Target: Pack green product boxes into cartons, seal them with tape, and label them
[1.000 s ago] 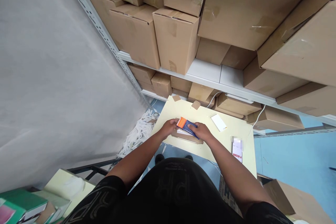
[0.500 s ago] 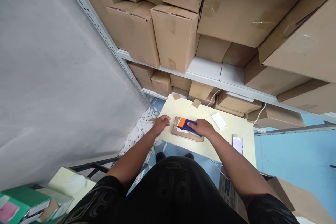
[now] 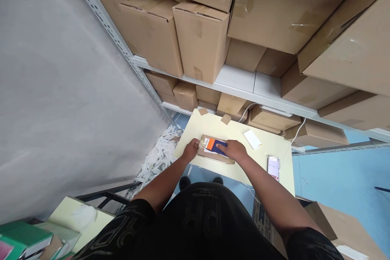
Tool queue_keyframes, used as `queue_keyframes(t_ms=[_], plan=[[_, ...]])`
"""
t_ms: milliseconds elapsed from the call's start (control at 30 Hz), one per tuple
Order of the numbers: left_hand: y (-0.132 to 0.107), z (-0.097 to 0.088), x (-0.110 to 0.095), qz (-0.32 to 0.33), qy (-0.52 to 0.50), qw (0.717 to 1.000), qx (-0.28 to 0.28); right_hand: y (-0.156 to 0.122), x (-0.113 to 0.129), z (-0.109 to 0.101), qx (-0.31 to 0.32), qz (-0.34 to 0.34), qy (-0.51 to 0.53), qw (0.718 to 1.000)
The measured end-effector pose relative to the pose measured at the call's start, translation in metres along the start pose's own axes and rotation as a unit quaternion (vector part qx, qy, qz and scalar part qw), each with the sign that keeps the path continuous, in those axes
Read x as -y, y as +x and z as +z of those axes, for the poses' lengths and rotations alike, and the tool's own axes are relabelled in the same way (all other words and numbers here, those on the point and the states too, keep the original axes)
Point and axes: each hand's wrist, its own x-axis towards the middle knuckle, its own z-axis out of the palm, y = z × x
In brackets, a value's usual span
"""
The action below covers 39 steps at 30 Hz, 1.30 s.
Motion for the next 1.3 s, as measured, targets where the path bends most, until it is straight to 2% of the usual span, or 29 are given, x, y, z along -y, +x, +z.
queue_keyframes(t_ms=[133, 433, 600, 667, 767, 867, 1067, 1200, 1300], plan=[[0.001, 0.006, 0.002, -0.011, 0.036, 0.999, 0.012, 0.0, 0.002, 0.001, -0.002, 0.007, 0.005, 1.0], [0.007, 0.001, 0.009, 0.021, 0.084, 0.996, 0.036, 0.002, 0.006, 0.003, -0.001, 0.008, -0.01, 1.0], [-0.006, -0.011, -0.002, 0.088, 0.098, 0.991, 0.015, 0.002, 0.004, 0.006, 0.001, 0.011, -0.006, 1.0], [-0.014, -0.013, -0.01, 0.17, 0.127, 0.977, 0.034, 0.002, 0.003, 0.005, 0.002, 0.009, -0.005, 1.0], [-0.026, -0.008, -0.022, 0.291, 0.236, 0.922, 0.095, 0.003, 0.002, 0.003, 0.009, -0.001, 0.002, 1.0], [-0.031, 0.001, -0.028, 0.301, 0.331, 0.889, 0.097, 0.005, 0.003, 0.0, 0.024, -0.005, 0.001, 1.0], [-0.029, 0.003, -0.027, 0.31, 0.389, 0.864, 0.072, 0.007, 0.005, -0.013, 0.047, -0.019, -0.005, 0.999], [-0.029, 0.001, -0.026, 0.317, 0.391, 0.861, 0.07, 0.005, -0.021, -0.021, 0.044, -0.015, -0.015, 0.999], [-0.029, 0.0, -0.026, 0.318, 0.389, 0.862, 0.063, -0.002, -0.067, -0.024, 0.036, 0.006, -0.021, 0.999]])
